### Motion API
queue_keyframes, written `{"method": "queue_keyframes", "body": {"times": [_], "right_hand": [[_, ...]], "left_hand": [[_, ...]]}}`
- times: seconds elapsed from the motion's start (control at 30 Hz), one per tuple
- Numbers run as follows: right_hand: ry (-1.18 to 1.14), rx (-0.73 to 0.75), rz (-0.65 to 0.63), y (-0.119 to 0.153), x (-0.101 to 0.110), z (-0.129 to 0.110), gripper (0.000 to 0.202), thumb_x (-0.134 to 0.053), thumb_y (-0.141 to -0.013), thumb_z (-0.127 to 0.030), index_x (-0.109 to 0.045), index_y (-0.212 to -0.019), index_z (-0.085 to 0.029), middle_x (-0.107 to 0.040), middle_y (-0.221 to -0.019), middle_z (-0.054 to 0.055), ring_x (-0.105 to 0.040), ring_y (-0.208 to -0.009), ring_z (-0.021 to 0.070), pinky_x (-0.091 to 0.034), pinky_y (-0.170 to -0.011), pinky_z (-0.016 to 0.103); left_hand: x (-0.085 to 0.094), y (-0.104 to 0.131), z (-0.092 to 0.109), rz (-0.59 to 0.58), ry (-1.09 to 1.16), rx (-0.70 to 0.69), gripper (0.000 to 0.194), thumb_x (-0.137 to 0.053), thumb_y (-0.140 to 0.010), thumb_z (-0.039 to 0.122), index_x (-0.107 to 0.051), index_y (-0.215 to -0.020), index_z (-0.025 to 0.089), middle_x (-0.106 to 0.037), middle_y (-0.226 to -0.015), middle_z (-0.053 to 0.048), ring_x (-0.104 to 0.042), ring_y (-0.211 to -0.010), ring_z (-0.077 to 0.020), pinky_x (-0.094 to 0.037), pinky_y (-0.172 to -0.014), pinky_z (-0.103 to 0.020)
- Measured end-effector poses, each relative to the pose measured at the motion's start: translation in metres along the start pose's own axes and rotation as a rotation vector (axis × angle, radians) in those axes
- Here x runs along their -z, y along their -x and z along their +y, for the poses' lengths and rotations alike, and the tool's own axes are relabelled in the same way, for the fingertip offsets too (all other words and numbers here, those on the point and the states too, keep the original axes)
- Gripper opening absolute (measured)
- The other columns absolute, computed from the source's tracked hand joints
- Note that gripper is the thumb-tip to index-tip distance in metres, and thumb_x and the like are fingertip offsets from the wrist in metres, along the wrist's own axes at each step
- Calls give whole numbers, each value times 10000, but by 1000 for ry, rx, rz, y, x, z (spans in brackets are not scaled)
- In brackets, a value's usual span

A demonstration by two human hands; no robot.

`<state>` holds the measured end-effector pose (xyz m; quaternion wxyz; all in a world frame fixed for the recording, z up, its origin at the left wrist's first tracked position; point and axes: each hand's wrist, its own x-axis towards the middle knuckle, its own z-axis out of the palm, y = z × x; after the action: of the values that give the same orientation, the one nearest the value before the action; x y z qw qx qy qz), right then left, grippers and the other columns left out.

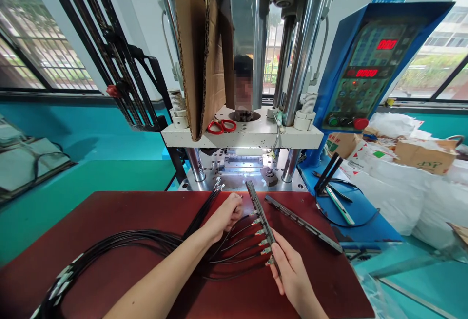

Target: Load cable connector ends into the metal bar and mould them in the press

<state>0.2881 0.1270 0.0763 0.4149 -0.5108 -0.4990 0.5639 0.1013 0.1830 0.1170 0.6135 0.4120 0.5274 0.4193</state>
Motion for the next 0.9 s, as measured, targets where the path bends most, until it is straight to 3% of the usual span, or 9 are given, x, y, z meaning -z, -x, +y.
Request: {"method": "queue_keyframes", "body": {"times": [0.1, 0.2, 0.43, 0.63, 0.77, 0.9], "right_hand": [[4, 18, 25, 1, -1, -3, 594, -528, -745, -572, -546, -1175, -163, -440, -436, -47, -326, -302, 63, -295, -258, 171], [32, 40, 14, 1, -1, -4, 607, -536, -723, -594, -571, -1154, -166, -470, -441, -26, -352, -297, 82, -306, -238, 187], [57, 40, -1, 3, -3, -9, 602, -507, -730, -619, -573, -1156, -199, -562, -512, 13, -388, -312, 95, -305, -234, 193], [64, 24, 0, 3, -5, -8, 600, -518, -731, -602, -566, -1169, -194, -537, -484, 1, -408, -319, 102, -358, -267, 207], [134, 102, -11, 2, -9, -6, 545, -502, -760, -555, -565, -1179, -213, -513, -430, -2, -457, -349, 143, -444, -354, 259], [234, 128, -108, -2, -3, -18, 483, -522, -758, -472, -568, -1173, -231, -542, -454, 11, -503, -389, 183, -451, -372, 284]], "left_hand": [[-5, -1, -7, -27, -5, -50, 183, -415, -747, 348, -316, -679, 210, -328, -504, 92, -229, -373, -39, -124, -371, -164], [-8, -2, -11, -68, -44, -15, 175, -449, -720, 337, -355, -657, 205, -332, -465, 89, -232, -365, -46, -103, -367, -175], [-4, -4, -8, -4, -65, -119, 184, -492, -662, 242, -355, -557, 175, -332, -456, 86, -197, -397, -33, -132, -411, -184], [-4, -10, -11, -2, -59, -177, 210, -513, -645, 239, -350, -530, 173, -336, -451, 81, -233, -435, -47, -177, -451, -193], [-2, -15, -17, 8, -42, -220, 184, -503, -642, 206, -365, -527, 168, -347, -462, 75, -255, -452, -54, -188, -465, -198], [5, -5, -15, 12, -46, -200, 232, -534, -703, 299, -416, -562, 158, -342, -485, 73, -269, -460, -54, -208, -474, -197]]}}
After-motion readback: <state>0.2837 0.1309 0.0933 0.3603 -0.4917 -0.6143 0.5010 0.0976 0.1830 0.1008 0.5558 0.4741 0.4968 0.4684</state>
